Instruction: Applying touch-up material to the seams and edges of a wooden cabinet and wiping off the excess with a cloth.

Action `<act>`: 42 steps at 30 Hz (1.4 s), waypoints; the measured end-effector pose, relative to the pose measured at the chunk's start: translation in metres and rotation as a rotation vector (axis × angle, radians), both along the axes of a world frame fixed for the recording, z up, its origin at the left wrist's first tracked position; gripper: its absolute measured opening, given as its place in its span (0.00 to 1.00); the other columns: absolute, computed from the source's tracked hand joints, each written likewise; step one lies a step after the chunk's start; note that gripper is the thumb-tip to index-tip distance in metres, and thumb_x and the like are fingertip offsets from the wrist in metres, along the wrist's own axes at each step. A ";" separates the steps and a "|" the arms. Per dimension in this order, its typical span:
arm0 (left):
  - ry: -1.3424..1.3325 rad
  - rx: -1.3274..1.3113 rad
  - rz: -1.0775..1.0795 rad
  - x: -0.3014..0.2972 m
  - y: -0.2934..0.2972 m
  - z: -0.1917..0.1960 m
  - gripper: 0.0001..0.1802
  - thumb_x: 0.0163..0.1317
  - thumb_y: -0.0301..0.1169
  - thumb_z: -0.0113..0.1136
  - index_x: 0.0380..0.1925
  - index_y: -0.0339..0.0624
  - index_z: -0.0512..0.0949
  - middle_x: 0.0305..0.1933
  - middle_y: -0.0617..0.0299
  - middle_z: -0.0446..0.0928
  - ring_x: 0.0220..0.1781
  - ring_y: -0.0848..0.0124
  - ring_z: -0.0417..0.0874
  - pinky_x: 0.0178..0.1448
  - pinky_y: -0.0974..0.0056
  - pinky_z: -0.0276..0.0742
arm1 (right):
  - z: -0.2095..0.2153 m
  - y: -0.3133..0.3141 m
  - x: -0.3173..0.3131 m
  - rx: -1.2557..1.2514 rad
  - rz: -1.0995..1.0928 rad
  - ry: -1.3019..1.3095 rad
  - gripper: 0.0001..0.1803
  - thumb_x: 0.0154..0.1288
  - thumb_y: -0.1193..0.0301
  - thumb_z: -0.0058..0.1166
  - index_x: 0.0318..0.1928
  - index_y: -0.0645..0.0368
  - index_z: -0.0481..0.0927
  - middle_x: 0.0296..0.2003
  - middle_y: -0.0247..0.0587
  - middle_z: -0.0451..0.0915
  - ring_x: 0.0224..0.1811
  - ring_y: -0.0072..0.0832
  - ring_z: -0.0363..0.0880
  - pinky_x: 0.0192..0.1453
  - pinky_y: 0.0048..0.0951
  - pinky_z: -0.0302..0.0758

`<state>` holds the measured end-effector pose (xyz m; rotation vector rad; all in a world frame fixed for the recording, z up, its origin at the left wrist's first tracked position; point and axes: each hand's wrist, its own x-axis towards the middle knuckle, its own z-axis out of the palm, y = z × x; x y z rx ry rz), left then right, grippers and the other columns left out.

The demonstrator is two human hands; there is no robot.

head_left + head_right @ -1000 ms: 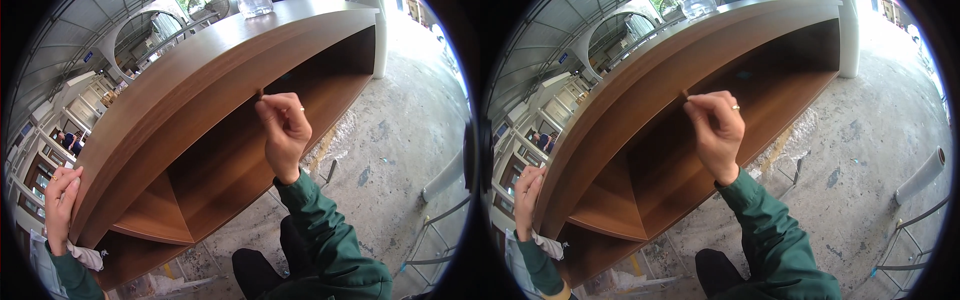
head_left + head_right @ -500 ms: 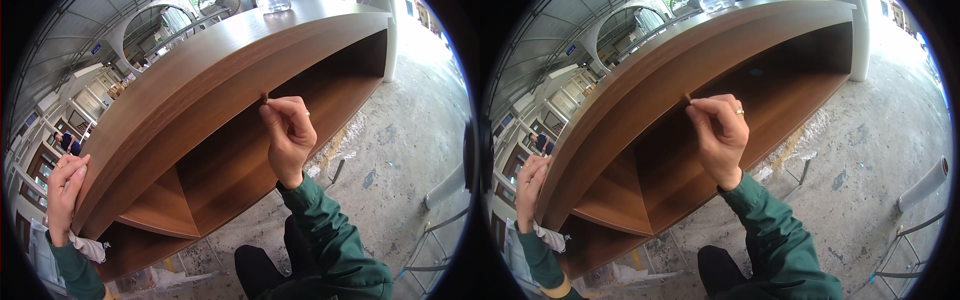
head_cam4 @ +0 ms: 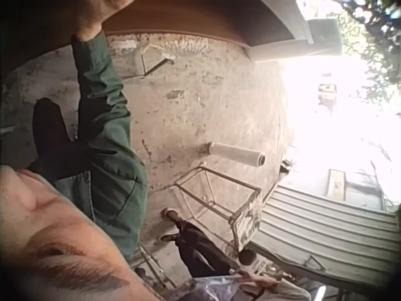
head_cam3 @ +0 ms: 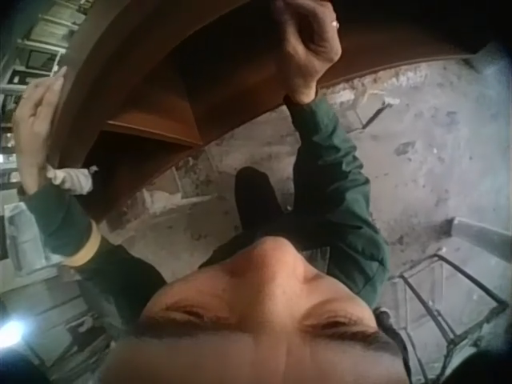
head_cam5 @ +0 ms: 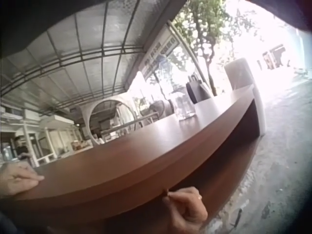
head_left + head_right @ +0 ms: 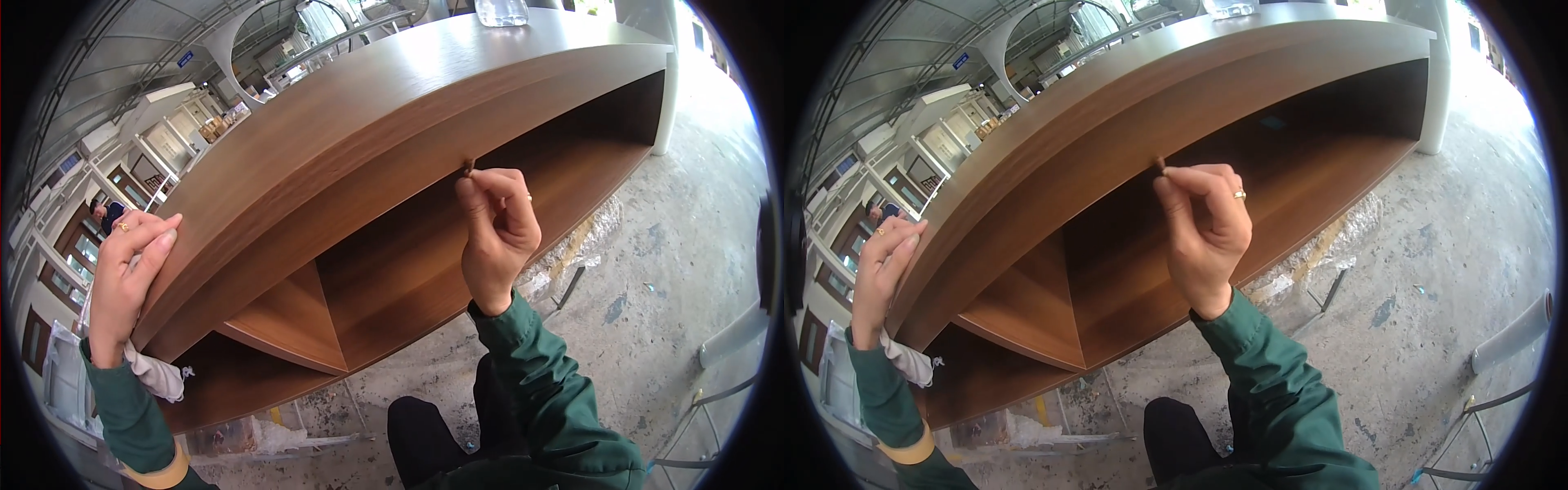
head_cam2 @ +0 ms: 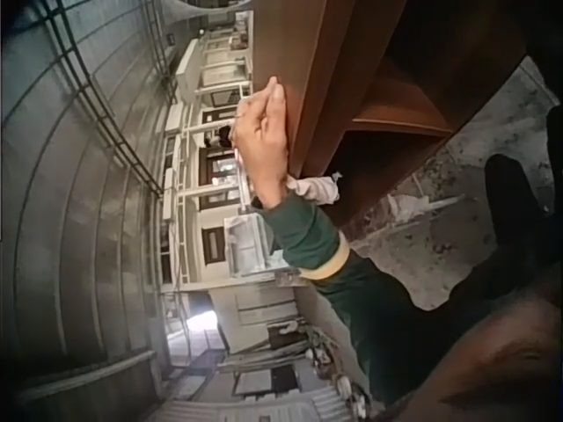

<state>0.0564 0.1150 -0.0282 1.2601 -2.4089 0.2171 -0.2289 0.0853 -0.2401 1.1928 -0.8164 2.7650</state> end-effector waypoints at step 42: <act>-0.035 0.015 0.033 0.003 0.001 0.002 0.16 0.66 0.32 0.55 0.46 0.30 0.80 0.34 0.59 0.72 0.40 0.71 0.73 0.49 0.69 0.67 | 0.002 0.029 0.095 0.041 0.190 0.468 0.11 0.46 0.85 0.65 0.33 0.61 0.82 0.27 0.38 0.76 0.32 0.31 0.72 0.37 0.28 0.66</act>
